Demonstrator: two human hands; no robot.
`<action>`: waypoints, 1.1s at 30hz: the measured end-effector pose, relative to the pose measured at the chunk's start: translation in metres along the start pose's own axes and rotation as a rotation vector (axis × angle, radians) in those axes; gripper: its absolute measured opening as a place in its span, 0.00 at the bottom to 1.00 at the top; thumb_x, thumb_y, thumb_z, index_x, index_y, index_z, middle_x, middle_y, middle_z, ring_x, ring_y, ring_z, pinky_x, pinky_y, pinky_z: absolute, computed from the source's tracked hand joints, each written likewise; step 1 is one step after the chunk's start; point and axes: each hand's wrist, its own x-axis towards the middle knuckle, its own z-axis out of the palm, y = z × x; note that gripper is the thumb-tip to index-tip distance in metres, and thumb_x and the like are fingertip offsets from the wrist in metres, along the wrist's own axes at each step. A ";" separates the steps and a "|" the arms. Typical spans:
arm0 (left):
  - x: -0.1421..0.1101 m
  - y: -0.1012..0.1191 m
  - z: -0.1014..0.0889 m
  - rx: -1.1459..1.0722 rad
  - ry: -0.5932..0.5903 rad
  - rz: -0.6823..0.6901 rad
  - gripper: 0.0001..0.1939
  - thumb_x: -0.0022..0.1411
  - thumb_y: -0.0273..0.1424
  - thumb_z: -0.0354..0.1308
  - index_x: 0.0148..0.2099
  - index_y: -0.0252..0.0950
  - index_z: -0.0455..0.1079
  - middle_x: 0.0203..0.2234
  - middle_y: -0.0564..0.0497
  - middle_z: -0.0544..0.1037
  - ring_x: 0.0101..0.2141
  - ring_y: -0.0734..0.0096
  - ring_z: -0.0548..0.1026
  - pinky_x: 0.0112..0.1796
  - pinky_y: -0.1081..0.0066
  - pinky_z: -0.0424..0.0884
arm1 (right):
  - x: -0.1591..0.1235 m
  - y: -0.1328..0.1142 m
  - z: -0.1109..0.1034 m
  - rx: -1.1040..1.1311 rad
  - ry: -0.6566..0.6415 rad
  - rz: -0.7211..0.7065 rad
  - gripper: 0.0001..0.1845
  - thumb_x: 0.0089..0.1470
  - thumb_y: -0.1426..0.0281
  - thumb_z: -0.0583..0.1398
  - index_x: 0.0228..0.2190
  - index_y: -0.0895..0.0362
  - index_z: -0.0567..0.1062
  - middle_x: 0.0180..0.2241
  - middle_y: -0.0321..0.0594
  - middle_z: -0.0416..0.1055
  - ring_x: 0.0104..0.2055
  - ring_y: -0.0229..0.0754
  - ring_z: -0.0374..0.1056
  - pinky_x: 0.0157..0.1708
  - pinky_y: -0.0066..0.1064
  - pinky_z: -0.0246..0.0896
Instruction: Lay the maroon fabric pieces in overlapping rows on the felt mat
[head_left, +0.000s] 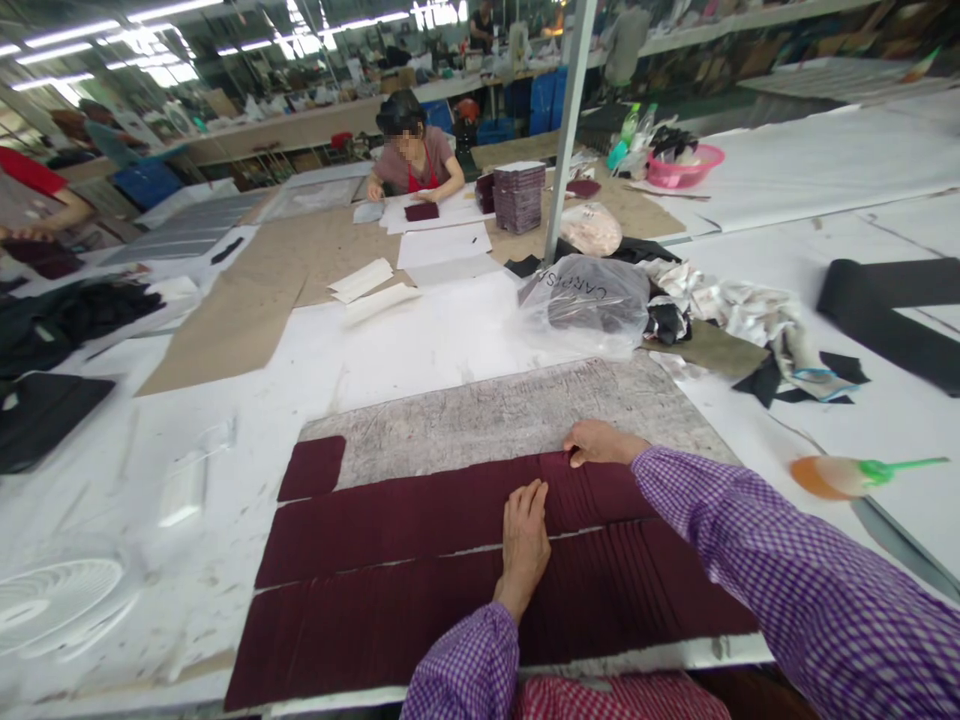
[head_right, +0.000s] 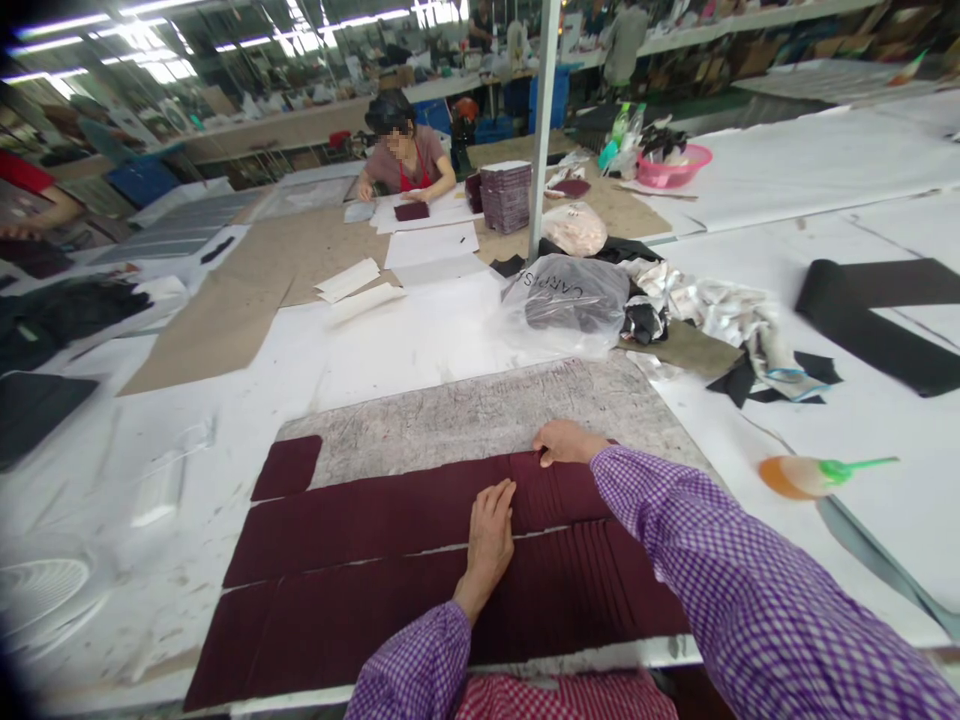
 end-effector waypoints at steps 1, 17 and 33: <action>0.000 0.000 0.000 0.001 0.001 0.000 0.27 0.61 0.18 0.43 0.61 0.38 0.56 0.56 0.46 0.67 0.53 0.60 0.63 0.52 0.54 0.65 | 0.000 -0.001 0.000 -0.005 0.006 0.008 0.13 0.57 0.62 0.59 0.40 0.58 0.74 0.39 0.40 0.74 0.42 0.44 0.71 0.44 0.43 0.65; 0.000 0.004 -0.001 0.045 0.016 0.006 0.19 0.63 0.27 0.48 0.56 0.38 0.63 0.56 0.46 0.67 0.53 0.58 0.63 0.52 0.52 0.65 | -0.012 -0.009 0.019 0.037 0.337 0.062 0.14 0.56 0.65 0.60 0.43 0.58 0.71 0.45 0.42 0.70 0.44 0.46 0.68 0.44 0.44 0.64; -0.002 0.008 -0.005 0.040 -0.003 -0.001 0.24 0.61 0.34 0.54 0.59 0.42 0.60 0.57 0.45 0.64 0.55 0.55 0.60 0.53 0.50 0.63 | -0.070 -0.049 0.085 0.267 0.595 0.072 0.09 0.53 0.72 0.60 0.39 0.58 0.72 0.42 0.41 0.68 0.45 0.47 0.63 0.45 0.43 0.59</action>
